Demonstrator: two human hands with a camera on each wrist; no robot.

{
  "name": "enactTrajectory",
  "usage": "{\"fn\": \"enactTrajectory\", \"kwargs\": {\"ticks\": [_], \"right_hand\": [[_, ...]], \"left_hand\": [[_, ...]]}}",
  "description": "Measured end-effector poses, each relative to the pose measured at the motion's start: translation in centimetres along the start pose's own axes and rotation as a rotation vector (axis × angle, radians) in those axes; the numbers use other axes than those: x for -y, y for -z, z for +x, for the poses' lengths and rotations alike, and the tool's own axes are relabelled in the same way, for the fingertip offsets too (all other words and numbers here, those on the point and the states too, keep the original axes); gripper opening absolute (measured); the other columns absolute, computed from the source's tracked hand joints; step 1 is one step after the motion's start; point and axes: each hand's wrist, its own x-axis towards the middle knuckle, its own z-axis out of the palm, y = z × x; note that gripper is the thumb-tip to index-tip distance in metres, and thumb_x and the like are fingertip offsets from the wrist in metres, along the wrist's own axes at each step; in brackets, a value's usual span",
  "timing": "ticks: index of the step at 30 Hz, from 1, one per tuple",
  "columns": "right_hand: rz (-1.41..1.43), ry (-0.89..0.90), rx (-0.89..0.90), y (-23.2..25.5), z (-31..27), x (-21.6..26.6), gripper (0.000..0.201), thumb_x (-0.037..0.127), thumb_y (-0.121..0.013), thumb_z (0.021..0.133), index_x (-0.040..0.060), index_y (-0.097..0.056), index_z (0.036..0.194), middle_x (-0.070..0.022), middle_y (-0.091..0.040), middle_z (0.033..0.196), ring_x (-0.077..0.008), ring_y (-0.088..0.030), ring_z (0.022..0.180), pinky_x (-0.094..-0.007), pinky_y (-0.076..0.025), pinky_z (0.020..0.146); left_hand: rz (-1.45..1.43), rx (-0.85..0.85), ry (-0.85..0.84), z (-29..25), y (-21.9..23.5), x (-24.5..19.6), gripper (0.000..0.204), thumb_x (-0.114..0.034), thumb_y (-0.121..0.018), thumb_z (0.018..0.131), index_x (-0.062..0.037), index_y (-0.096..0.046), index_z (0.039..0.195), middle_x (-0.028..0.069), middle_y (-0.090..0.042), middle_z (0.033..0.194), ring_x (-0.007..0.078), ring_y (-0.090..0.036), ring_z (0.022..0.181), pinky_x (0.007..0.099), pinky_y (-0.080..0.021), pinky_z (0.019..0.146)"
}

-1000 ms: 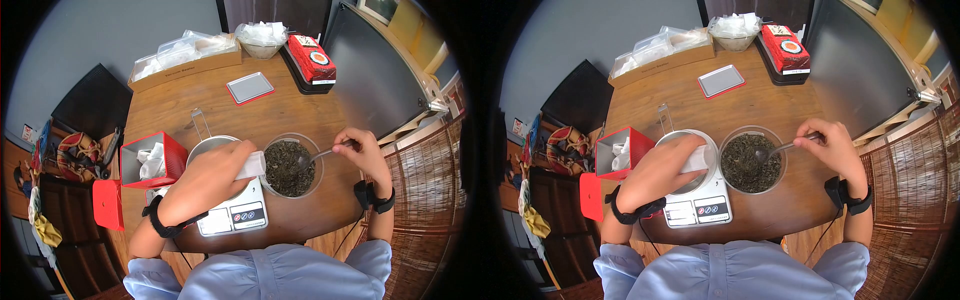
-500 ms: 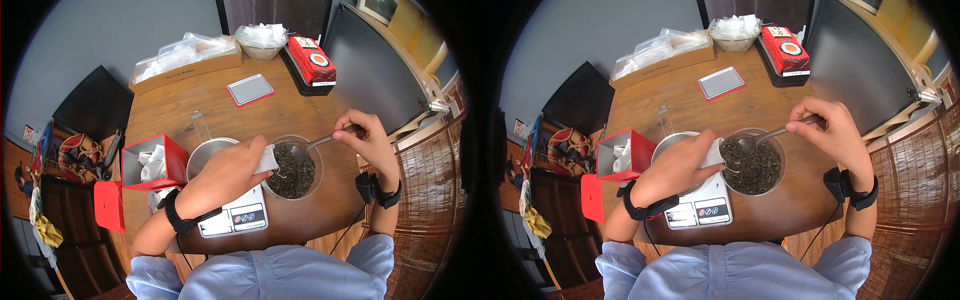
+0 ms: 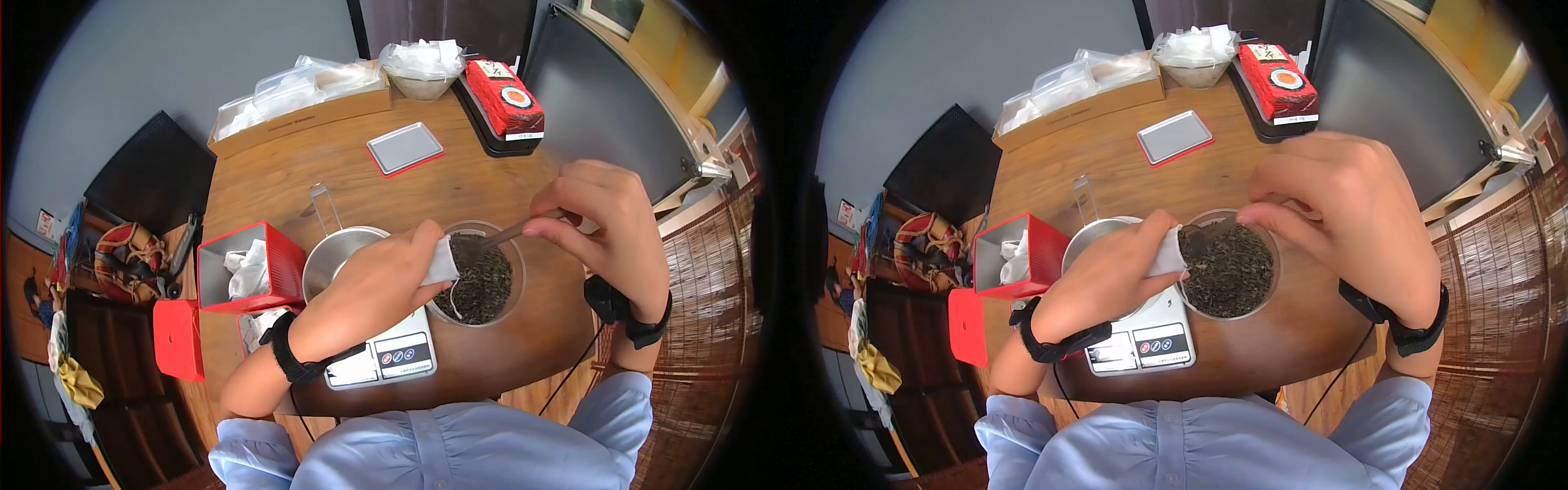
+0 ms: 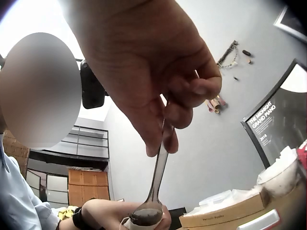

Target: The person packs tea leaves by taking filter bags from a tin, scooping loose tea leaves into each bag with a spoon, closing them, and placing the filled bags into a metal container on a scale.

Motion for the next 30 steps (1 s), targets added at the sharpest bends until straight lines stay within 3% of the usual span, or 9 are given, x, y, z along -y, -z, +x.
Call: {"fn": "enactTrajectory", "kwargs": {"ticks": [4, 11, 14, 19, 23, 26, 30], "right_hand": [[-0.156, 0.189, -0.055, 0.6, 1.1, 1.2, 0.022, 0.019, -0.079, 0.066, 0.0045, -0.065, 0.075, -0.0056, -0.052, 0.064, -0.024, -0.052, 0.062, -0.0357, -0.039, 0.054], [-0.166, 0.28, -0.03, -0.1, 2.7, 1.5, 0.021, 0.019, -0.079, 0.065, 0.0061, -0.066, 0.075, -0.0049, -0.052, 0.067, -0.0252, -0.052, 0.064, -0.0363, -0.04, 0.055], [-0.167, 0.307, -0.067, 0.6, 2.9, 2.1, 0.021, 0.019, -0.079, 0.066, 0.0062, -0.065, 0.075, -0.0051, -0.053, 0.067, -0.0251, -0.052, 0.064, -0.0361, -0.04, 0.055], [-0.195, 0.205, 0.021, 0.9, 2.4, 2.2, 0.02, 0.018, -0.079, 0.067, 0.0052, -0.064, 0.073, -0.0053, -0.054, 0.066, -0.0241, -0.051, 0.063, -0.0357, -0.04, 0.055], [-0.124, 0.245, -0.045, 1.2, 2.4, 1.3, 0.021, 0.017, -0.079, 0.067, 0.0042, -0.064, 0.073, -0.0053, -0.055, 0.066, -0.023, -0.05, 0.06, -0.0338, -0.038, 0.053], [-0.091, 0.213, -0.068, 2.5, 1.9, 0.4, 0.02, 0.016, -0.078, 0.07, 0.0032, -0.064, 0.074, -0.0042, -0.057, 0.067, -0.0197, -0.049, 0.058, -0.0307, -0.036, 0.052], [-0.023, 0.041, -0.056, 2.9, 0.8, -1.0, 0.019, 0.014, -0.078, 0.074, 0.0008, -0.065, 0.077, -0.0072, -0.059, 0.067, -0.0183, -0.05, 0.055, -0.0292, -0.038, 0.051]], "left_hand": [[-0.014, -0.022, 0.021, -0.2, 0.0, -0.1, 0.043, -0.024, -0.069, 0.085, -0.0025, -0.042, 0.11, 0.0244, -0.061, 0.09, 0.0443, -0.059, 0.087, 0.0484, -0.044, 0.069], [-0.022, -0.055, -0.035, -0.4, 0.5, -0.5, 0.044, -0.026, -0.07, 0.085, -0.0039, -0.042, 0.111, 0.0235, -0.061, 0.086, 0.0435, -0.059, 0.084, 0.0479, -0.044, 0.067], [0.014, -0.034, 0.021, -0.5, 0.8, -0.5, 0.045, -0.025, -0.07, 0.084, -0.0046, -0.042, 0.112, 0.0221, -0.061, 0.085, 0.0434, -0.059, 0.082, 0.048, -0.044, 0.066], [-0.009, -0.058, -0.029, -0.7, 0.9, -0.1, 0.043, -0.023, -0.071, 0.083, -0.0059, -0.043, 0.112, 0.0206, -0.062, 0.084, 0.0429, -0.06, 0.081, 0.0473, -0.045, 0.066], [-0.011, -0.095, -0.066, -0.8, 1.0, 0.0, 0.043, -0.022, -0.071, 0.083, -0.0065, -0.044, 0.112, 0.0204, -0.062, 0.084, 0.0426, -0.06, 0.082, 0.0465, -0.045, 0.066], [-0.015, -0.073, 0.016, -1.2, 1.8, 0.0, 0.041, -0.022, -0.071, 0.084, -0.0062, -0.045, 0.112, 0.0204, -0.062, 0.084, 0.0423, -0.06, 0.082, 0.0461, -0.045, 0.066], [-0.03, -0.071, 0.036, -1.6, 2.6, 0.1, 0.038, -0.021, -0.069, 0.085, -0.0057, -0.046, 0.111, 0.0211, -0.061, 0.083, 0.0423, -0.061, 0.081, 0.0461, -0.045, 0.065]]}}
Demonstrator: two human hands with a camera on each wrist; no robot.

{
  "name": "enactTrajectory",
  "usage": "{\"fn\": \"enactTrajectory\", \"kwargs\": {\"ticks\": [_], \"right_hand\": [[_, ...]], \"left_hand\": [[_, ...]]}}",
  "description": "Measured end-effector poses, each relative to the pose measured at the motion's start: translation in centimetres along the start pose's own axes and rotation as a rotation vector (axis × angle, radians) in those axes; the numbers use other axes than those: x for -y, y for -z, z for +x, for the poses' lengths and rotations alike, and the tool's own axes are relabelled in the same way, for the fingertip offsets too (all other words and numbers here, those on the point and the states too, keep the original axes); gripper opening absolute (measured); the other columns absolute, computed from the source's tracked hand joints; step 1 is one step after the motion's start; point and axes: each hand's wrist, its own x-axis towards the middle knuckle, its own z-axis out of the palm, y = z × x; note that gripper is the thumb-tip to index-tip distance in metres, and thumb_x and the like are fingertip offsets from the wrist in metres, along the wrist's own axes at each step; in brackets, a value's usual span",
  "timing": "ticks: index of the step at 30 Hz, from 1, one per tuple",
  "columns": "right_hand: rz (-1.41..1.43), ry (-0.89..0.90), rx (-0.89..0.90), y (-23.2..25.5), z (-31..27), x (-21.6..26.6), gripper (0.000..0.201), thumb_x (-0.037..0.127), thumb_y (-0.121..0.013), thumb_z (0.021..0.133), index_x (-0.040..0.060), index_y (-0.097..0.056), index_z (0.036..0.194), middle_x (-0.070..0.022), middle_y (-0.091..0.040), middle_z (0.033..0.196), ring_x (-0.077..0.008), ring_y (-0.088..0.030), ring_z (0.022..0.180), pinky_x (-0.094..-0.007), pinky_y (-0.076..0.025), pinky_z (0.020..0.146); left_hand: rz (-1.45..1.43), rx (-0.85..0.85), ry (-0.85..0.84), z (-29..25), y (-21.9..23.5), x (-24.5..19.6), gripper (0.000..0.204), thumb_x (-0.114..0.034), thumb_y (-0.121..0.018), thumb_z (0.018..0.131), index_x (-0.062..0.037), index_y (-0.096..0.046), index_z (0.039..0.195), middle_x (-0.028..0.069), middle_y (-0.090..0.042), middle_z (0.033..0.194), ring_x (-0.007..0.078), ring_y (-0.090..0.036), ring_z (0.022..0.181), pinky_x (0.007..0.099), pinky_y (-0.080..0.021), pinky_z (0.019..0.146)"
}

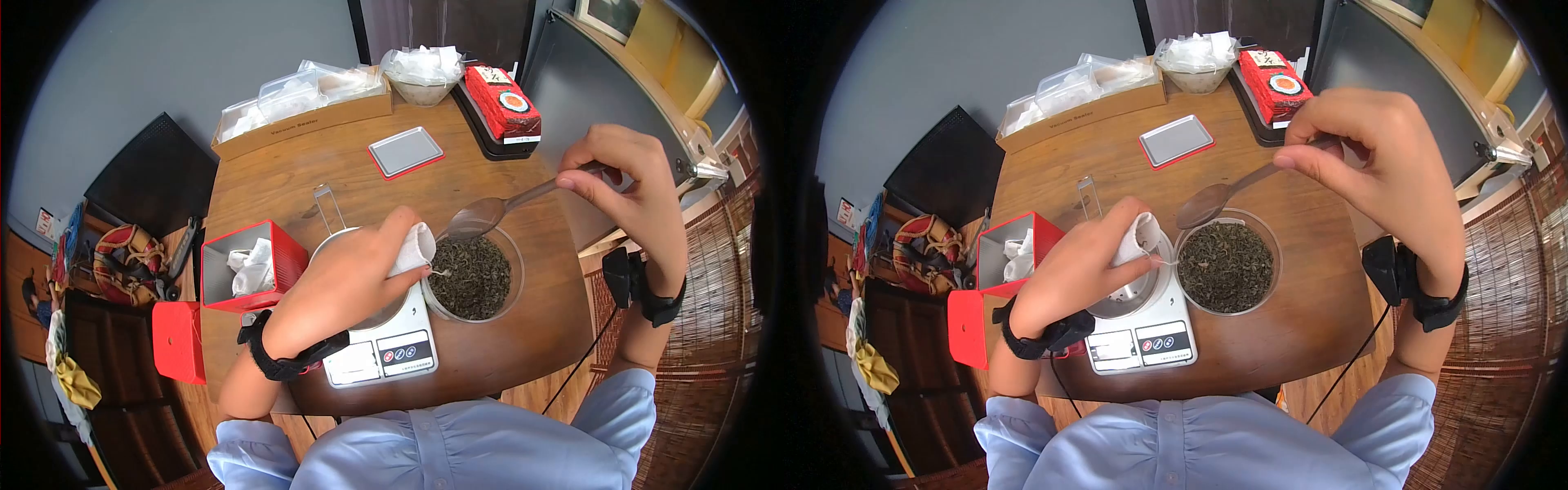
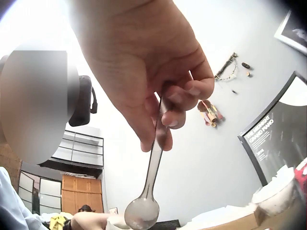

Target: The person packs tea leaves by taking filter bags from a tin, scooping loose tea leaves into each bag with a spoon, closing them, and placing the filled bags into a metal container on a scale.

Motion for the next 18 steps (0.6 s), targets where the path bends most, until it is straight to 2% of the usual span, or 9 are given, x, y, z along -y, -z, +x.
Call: {"fn": "enactTrajectory", "kwargs": {"ticks": [5, 9, 11, 15, 18], "right_hand": [[0.153, -0.1, 0.044, -0.2, -1.2, 0.3, 0.019, 0.013, -0.078, 0.074, -0.0009, -0.065, 0.078, -0.0062, -0.058, 0.067, -0.0141, -0.047, 0.052, -0.0265, -0.034, 0.048], [0.141, -0.066, 0.011, 0.3, -1.3, 1.2, 0.018, 0.013, -0.078, 0.075, -0.0005, -0.066, 0.077, -0.0059, -0.058, 0.065, -0.0134, -0.046, 0.051, -0.0263, -0.034, 0.047], [0.24, -0.044, 0.057, 0.0, -1.4, 1.2, 0.017, 0.013, -0.078, 0.075, 0.0004, -0.066, 0.076, -0.0055, -0.057, 0.063, -0.0126, -0.047, 0.051, -0.0261, -0.033, 0.047], [0.18, -0.116, 0.074, -0.5, -1.5, 1.1, 0.017, 0.014, -0.077, 0.075, 0.0004, -0.066, 0.074, -0.0052, -0.057, 0.062, -0.0121, -0.047, 0.05, -0.026, -0.032, 0.046], [0.143, -0.105, -0.028, -0.2, -1.9, 0.1, 0.019, 0.015, -0.077, 0.077, 0.0004, -0.066, 0.072, -0.0051, -0.057, 0.06, -0.0113, -0.046, 0.049, -0.0257, -0.032, 0.046]], "left_hand": [[0.032, -0.007, 0.017, 0.1, -0.2, 0.1, 0.038, -0.02, -0.069, 0.085, -0.0056, -0.046, 0.11, 0.021, -0.062, 0.083, 0.0422, -0.061, 0.081, 0.0464, -0.045, 0.065], [0.058, 0.0, -0.017, 0.5, -1.0, 0.1, 0.036, -0.017, -0.069, 0.084, -0.0058, -0.045, 0.109, 0.0208, -0.062, 0.083, 0.0423, -0.061, 0.081, 0.047, -0.046, 0.065], [0.043, 0.008, -0.029, 0.7, -1.2, -0.1, 0.036, -0.016, -0.069, 0.084, -0.0059, -0.045, 0.108, 0.0208, -0.062, 0.083, 0.0423, -0.061, 0.081, 0.0472, -0.046, 0.066], [0.051, 0.015, -0.038, 0.9, -1.2, -0.4, 0.038, -0.017, -0.07, 0.084, -0.0062, -0.044, 0.109, 0.0202, -0.062, 0.084, 0.0423, -0.061, 0.082, 0.0472, -0.046, 0.067], [0.063, 0.008, -0.05, 0.8, -1.3, -0.1, 0.039, -0.019, -0.07, 0.084, -0.0066, -0.044, 0.11, 0.0199, -0.062, 0.085, 0.0423, -0.061, 0.081, 0.0476, -0.046, 0.067]]}}
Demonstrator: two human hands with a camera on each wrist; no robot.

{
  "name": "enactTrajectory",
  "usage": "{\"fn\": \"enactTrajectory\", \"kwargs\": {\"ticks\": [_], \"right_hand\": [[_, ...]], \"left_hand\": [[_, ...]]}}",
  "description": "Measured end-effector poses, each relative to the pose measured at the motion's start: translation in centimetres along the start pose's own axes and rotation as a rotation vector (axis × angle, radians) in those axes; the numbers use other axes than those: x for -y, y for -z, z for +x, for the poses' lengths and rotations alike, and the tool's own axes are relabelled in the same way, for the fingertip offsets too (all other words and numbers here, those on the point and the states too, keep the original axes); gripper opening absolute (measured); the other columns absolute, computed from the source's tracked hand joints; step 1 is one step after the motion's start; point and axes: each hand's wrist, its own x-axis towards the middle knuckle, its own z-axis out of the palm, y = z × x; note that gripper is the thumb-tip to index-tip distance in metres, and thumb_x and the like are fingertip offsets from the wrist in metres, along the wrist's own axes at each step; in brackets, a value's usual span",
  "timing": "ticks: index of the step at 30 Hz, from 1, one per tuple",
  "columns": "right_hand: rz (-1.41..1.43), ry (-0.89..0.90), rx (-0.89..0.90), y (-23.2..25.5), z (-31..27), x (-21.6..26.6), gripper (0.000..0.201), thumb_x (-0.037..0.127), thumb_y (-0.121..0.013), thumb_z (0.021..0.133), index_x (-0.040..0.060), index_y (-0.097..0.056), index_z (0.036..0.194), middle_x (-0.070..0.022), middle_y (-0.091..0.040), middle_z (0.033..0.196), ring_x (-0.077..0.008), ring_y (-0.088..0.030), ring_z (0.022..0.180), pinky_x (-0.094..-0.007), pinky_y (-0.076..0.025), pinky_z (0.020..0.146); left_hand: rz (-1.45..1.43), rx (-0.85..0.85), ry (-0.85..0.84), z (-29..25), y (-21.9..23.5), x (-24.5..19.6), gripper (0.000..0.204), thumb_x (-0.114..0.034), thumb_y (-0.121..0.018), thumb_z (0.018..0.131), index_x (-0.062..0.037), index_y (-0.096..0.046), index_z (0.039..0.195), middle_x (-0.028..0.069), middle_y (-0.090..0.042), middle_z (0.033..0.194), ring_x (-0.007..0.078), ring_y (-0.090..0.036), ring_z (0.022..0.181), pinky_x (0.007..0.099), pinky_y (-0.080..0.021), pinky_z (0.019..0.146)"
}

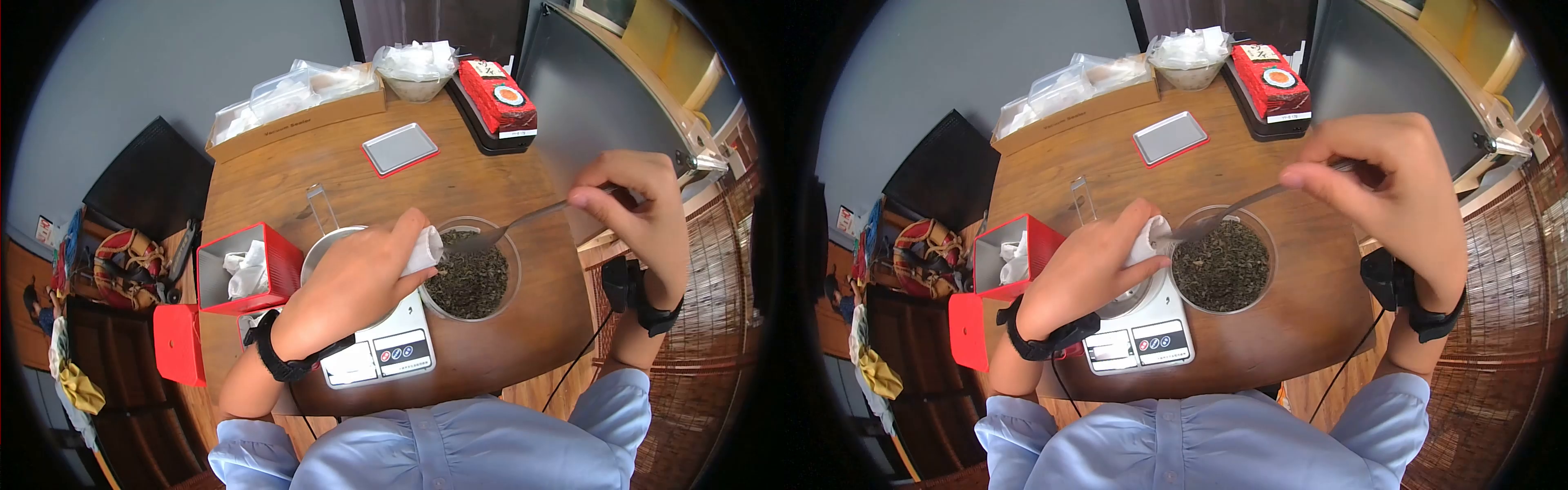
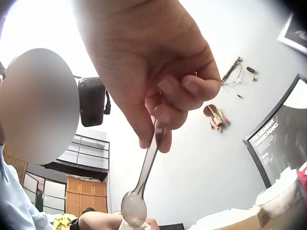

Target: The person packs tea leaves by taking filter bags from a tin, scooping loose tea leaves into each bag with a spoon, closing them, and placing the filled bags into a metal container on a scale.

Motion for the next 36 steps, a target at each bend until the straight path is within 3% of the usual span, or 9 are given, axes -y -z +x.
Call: {"fn": "enactTrajectory", "kwargs": {"ticks": [10, 13, 16, 17, 21, 27, 31, 35, 36], "right_hand": [[-0.063, -0.109, 0.056, -0.4, -0.5, -1.2, 0.02, 0.018, -0.076, 0.078, 0.0012, -0.067, 0.072, -0.0079, -0.058, 0.059, -0.015, -0.051, 0.048, -0.0279, -0.037, 0.046], [-0.193, -0.108, 0.236, -2.4, -0.9, -2.8, 0.019, 0.024, -0.075, 0.077, 0.0061, -0.067, 0.075, -0.0097, -0.064, 0.065, -0.0267, -0.062, 0.058, -0.0343, -0.045, 0.053], [-0.137, -0.042, 0.368, -5.1, -1.8, -4.8, 0.019, 0.018, -0.076, 0.075, 0.0024, -0.065, 0.076, -0.0116, -0.064, 0.069, -0.0241, -0.057, 0.053, -0.0314, -0.045, 0.052], [-0.126, -0.14, 0.456, -5.4, -1.9, -5.0, 0.019, 0.018, -0.076, 0.075, 0.0036, -0.066, 0.081, -0.0116, -0.065, 0.073, -0.0281, -0.06, 0.064, -0.0354, -0.047, 0.058], [-0.529, 0.08, 0.23, -6.2, -1.6, -4.2, 0.023, 0.016, -0.075, 0.074, 0.0051, -0.065, 0.091, -0.0108, -0.066, 0.083, -0.0297, -0.063, 0.079, -0.0373, -0.048, 0.067], [-0.095, 0.202, 0.142, -8.6, 0.4, 1.1, 0.031, 0.015, -0.074, 0.073, 0.0092, -0.064, 0.102, -0.0089, -0.063, 0.094, -0.03, -0.06, 0.08, -0.0372, -0.048, 0.067], [0.082, 0.348, 0.223, -9.6, 1.2, 2.5, 0.023, 0.017, -0.07, 0.078, 0.0079, -0.062, 0.098, -0.0055, -0.058, 0.083, -0.0258, -0.061, 0.074, -0.0381, -0.048, 0.059], [0.15, 0.378, 0.255, -10.0, 1.7, 2.7, 0.017, 0.018, -0.067, 0.084, 0.0075, -0.062, 0.096, -0.0058, -0.057, 0.077, -0.0267, -0.061, 0.068, -0.0384, -0.047, 0.056], [0.149, 0.376, 0.253, -9.9, 1.7, 2.8, 0.017, 0.018, -0.067, 0.084, 0.0075, -0.062, 0.096, -0.0058, -0.057, 0.077, -0.0267, -0.061, 0.068, -0.0384, -0.047, 0.056]], "left_hand": [[0.006, 0.006, -0.004, 0.1, 0.0, 0.1, 0.04, -0.021, -0.07, 0.084, -0.0071, -0.045, 0.112, 0.02, -0.062, 0.084, 0.0421, -0.061, 0.079, 0.0477, -0.045, 0.065], [0.018, 0.019, 0.036, -0.1, 0.5, -0.2, 0.041, -0.022, -0.071, 0.084, -0.0072, -0.046, 0.113, 0.0194, -0.062, 0.084, 0.0419, -0.061, 0.079, 0.0468, -0.045, 0.065], [-0.07, 0.028, 0.061, -0.3, 1.0, -0.4, 0.042, -0.022, -0.071, 0.084, -0.0068, -0.046, 0.114, 0.0193, -0.063, 0.085, 0.0411, -0.061, 0.082, 0.0453, -0.046, 0.066], [-0.072, 0.025, 0.066, -0.5, 1.0, -0.5, 0.042, -0.022, -0.071, 0.084, -0.0068, -0.046, 0.114, 0.0193, -0.063, 0.085, 0.0411, -0.061, 0.082, 0.0453, -0.046, 0.066], [-0.068, 0.046, 0.104, -1.0, 1.5, -1.1, 0.048, -0.026, -0.073, 0.082, -0.006, -0.045, 0.115, 0.0196, -0.063, 0.089, 0.0402, -0.062, 0.086, 0.0439, -0.047, 0.07], [-0.134, 0.016, 0.166, -1.7, 1.4, -1.1, 0.078, -0.023, -0.08, 0.076, -0.0077, -0.03, 0.134, 0.02, -0.066, 0.096, 0.0411, -0.063, 0.09, 0.0413, -0.048, 0.075], [-0.328, 0.032, 0.213, -2.4, 2.5, -1.6, 0.098, -0.015, -0.085, 0.07, -0.009, -0.019, 0.142, 0.0177, -0.066, 0.093, 0.0391, -0.064, 0.087, 0.0397, -0.049, 0.078], [-0.31, 0.109, 0.254, -3.1, 2.9, -1.6, 0.097, -0.013, -0.084, 0.071, -0.0105, -0.019, 0.143, 0.0152, -0.063, 0.087, 0.0353, -0.063, 0.084, 0.0393, -0.049, 0.078], [-0.255, -0.047, 0.094, -3.3, 2.2, -0.9, 0.089, -0.012, -0.083, 0.071, -0.0101, -0.027, 0.141, 0.0133, -0.062, 0.085, 0.0332, -0.063, 0.082, 0.0385, -0.048, 0.077]]}}
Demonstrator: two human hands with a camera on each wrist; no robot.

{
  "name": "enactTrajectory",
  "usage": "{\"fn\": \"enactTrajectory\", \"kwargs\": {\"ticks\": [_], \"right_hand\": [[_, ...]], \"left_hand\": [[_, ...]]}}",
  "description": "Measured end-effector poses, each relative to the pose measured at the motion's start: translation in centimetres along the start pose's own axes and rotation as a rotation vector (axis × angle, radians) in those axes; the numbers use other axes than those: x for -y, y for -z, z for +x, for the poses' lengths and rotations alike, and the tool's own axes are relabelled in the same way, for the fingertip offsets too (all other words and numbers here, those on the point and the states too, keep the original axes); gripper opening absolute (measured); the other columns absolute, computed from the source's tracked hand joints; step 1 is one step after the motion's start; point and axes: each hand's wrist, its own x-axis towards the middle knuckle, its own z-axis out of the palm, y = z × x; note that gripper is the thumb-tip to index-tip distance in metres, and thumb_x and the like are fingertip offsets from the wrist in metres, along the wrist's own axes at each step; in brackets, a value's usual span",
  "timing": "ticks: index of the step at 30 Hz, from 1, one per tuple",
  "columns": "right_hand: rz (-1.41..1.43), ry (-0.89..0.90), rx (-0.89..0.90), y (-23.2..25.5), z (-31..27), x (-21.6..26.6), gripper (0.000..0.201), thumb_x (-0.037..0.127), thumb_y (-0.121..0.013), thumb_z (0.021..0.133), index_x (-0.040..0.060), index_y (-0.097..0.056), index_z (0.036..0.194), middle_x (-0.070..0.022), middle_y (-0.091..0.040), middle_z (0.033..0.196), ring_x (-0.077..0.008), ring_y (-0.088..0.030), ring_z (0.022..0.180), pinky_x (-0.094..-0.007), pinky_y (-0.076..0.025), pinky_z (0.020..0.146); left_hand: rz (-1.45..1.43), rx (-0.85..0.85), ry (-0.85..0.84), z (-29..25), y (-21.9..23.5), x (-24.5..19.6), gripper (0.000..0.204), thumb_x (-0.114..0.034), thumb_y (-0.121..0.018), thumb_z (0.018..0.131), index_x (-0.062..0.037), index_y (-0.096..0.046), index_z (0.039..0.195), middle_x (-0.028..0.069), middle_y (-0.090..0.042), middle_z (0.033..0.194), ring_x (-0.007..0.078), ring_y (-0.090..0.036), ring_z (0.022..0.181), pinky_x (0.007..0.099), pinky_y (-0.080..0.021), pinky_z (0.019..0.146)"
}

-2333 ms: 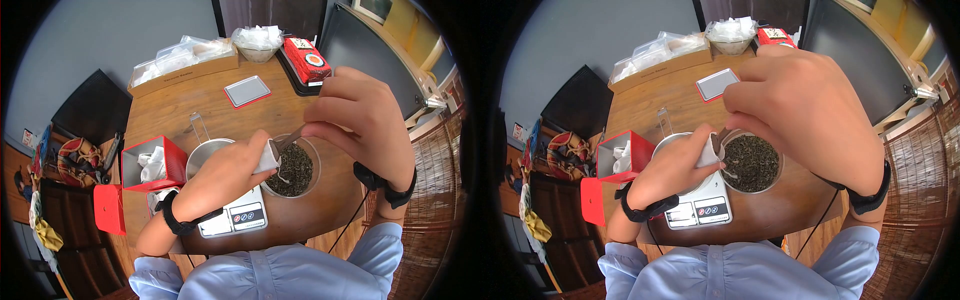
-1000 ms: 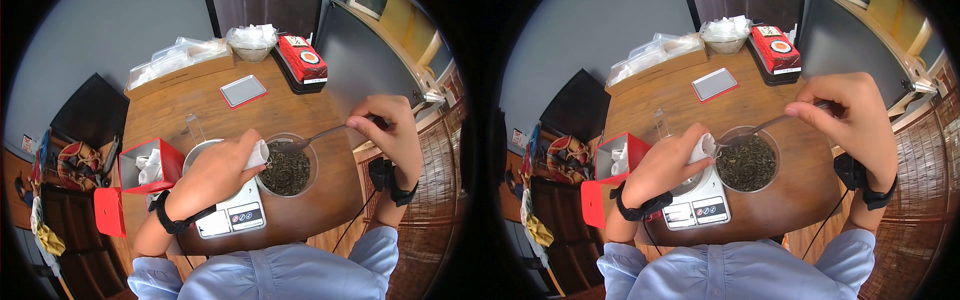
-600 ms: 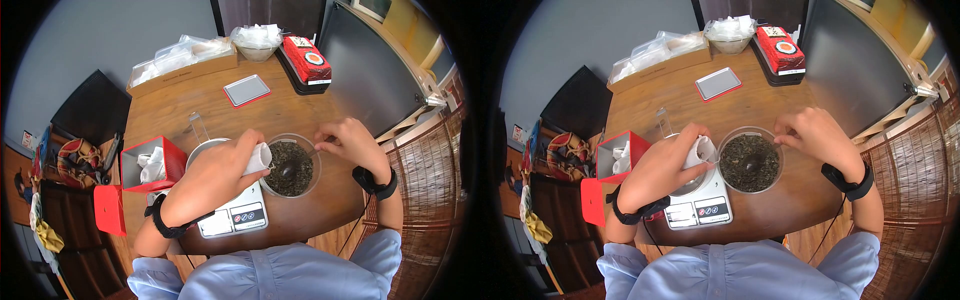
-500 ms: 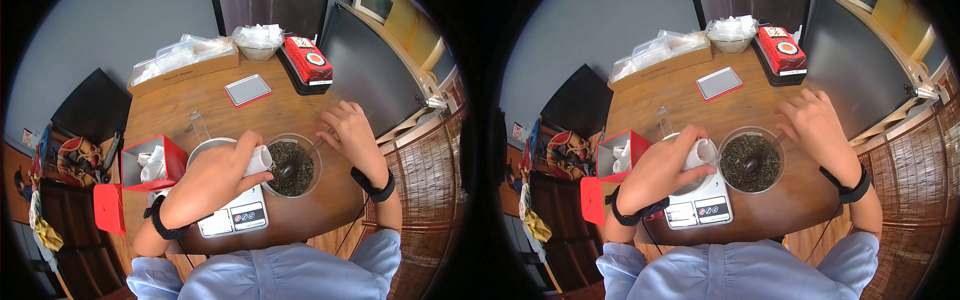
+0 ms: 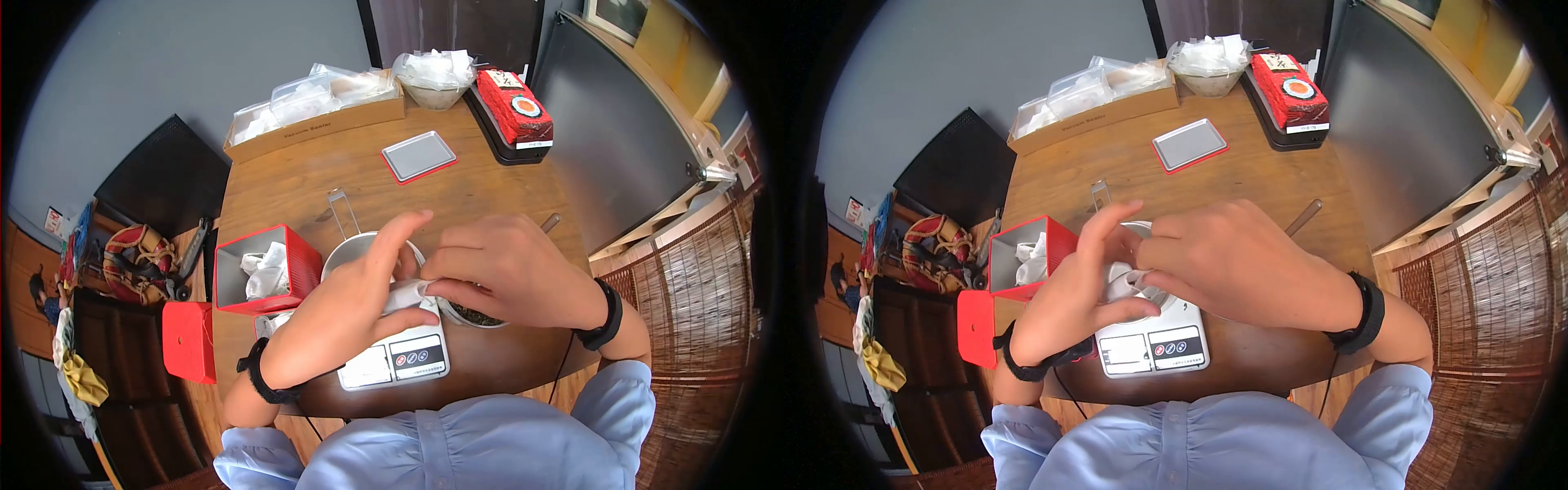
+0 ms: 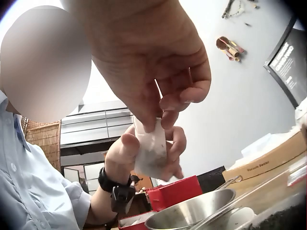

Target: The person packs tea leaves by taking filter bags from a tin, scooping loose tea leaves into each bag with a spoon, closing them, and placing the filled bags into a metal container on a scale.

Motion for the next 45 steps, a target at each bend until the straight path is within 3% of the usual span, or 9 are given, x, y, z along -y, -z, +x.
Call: {"fn": "enactTrajectory", "kwargs": {"ticks": [1, 2, 4, 10, 18, 23, 31, 35, 45], "right_hand": [[-0.016, -0.023, 0.002, 0.1, 0.1, 0.1, 0.016, 0.019, -0.066, 0.085, 0.0072, -0.062, 0.094, -0.0061, -0.057, 0.075, -0.0271, -0.06, 0.066, -0.0386, -0.046, 0.055], [-0.032, -0.047, 0.004, 0.2, 0.1, 0.2, 0.015, 0.019, -0.066, 0.085, 0.0068, -0.062, 0.091, -0.0064, -0.057, 0.072, -0.0276, -0.06, 0.064, -0.0387, -0.046, 0.054], [-0.04, -0.047, -0.001, 0.2, 0.0, 0.1, 0.014, 0.019, -0.066, 0.085, 0.0067, -0.061, 0.09, -0.0066, -0.058, 0.072, -0.0279, -0.06, 0.063, -0.0386, -0.046, 0.053], [-0.053, -0.045, -0.01, 0.4, -0.1, 0.2, 0.015, 0.02, -0.066, 0.085, 0.0065, -0.06, 0.087, -0.0071, -0.058, 0.072, -0.0281, -0.06, 0.063, -0.0388, -0.046, 0.054], [-0.106, -0.059, 0.03, 0.6, -0.5, 0.0, 0.016, 0.02, -0.065, 0.085, 0.0061, -0.06, 0.082, -0.0075, -0.059, 0.073, -0.0283, -0.061, 0.066, -0.0389, -0.047, 0.056], [-0.058, -0.112, 0.01, 0.6, -0.4, 0.2, 0.01, 0.015, -0.071, 0.079, 0.0091, -0.062, 0.081, -0.0056, -0.058, 0.071, -0.028, -0.058, 0.064, -0.0387, -0.044, 0.057], [-0.019, -0.073, 0.015, 0.2, -0.3, 0.4, 0.011, 0.016, -0.071, 0.08, 0.0086, -0.062, 0.082, -0.0052, -0.058, 0.072, -0.0273, -0.058, 0.064, -0.0381, -0.045, 0.058], [-0.049, 0.013, 0.017, 0.2, 0.0, 0.3, 0.016, 0.02, -0.065, 0.086, 0.0057, -0.06, 0.085, -0.0085, -0.059, 0.072, -0.0285, -0.061, 0.064, -0.038, -0.048, 0.054], [-0.001, -0.06, 0.006, -0.5, 0.8, 0.5, 0.016, 0.019, -0.07, 0.082, 0.009, -0.062, 0.091, -0.0052, -0.057, 0.077, -0.0276, -0.058, 0.066, -0.038, -0.045, 0.058]], "left_hand": [[0.044, -0.133, -0.181, 0.1, -0.2, 0.3, 0.082, -0.01, -0.082, 0.071, -0.0096, -0.036, 0.138, 0.0113, -0.061, 0.083, 0.031, -0.062, 0.08, 0.0378, -0.048, 0.076], [0.043, -0.127, -0.184, 0.1, -0.1, 0.3, 0.082, -0.01, -0.082, 0.071, -0.0096, -0.036, 0.138, 0.0113, -0.061, 0.083, 0.031, -0.062, 0.08, 0.0378, -0.048, 0.076], [0.211, -0.286, -0.353, 0.3, 0.4, -0.3, 0.047, -0.008, -0.077, 0.073, -0.0059, -0.058, 0.115, 0.0101, -0.058, 0.086, 0.0308, -0.06, 0.075, 0.0372, -0.048, 0.065], [0.195, -0.313, -0.361, -0.1, 1.0, -1.0, 0.015, -0.001, -0.075, 0.072, -0.0029, -0.067, 0.085, 0.0078, -0.061, 0.085, 0.0245, -0.061, 0.072, 0.0336, -0.048, 0.061], [0.176, -0.425, -0.263, -1.1, 2.3, -0.8, 0.012, 0.0, -0.075, 0.073, -0.0007, -0.067, 0.082, 0.0092, -0.064, 0.08, 0.0234, -0.062, 0.07, 0.0313, -0.049, 0.063], [0.228, -0.285, -0.282, -0.6, 1.3, -1.9, 0.023, -0.002, -0.075, 0.069, -0.0008, -0.067, 0.091, 0.0106, -0.062, 0.093, 0.0246, -0.061, 0.081, 0.0333, -0.049, 0.067], [0.243, -0.233, -0.335, -1.0, 1.4, -1.2, 0.019, 0.004, -0.074, 0.066, -0.0047, -0.071, 0.083, 0.0058, -0.063, 0.085, 0.0201, -0.061, 0.074, 0.0302, -0.048, 0.063], [0.091, -0.269, -0.323, -1.3, 1.8, -0.7, 0.022, 0.007, -0.071, 0.065, -0.0036, -0.071, 0.084, 0.0056, -0.063, 0.085, 0.0204, -0.062, 0.073, 0.0301, -0.049, 0.061], [0.077, -0.407, -0.213, -1.7, 2.3, -0.4, 0.015, 0.006, -0.073, 0.07, -0.0028, -0.073, 0.083, 0.0059, -0.064, 0.079, 0.0171, -0.06, 0.067, 0.027, -0.046, 0.057]]}}
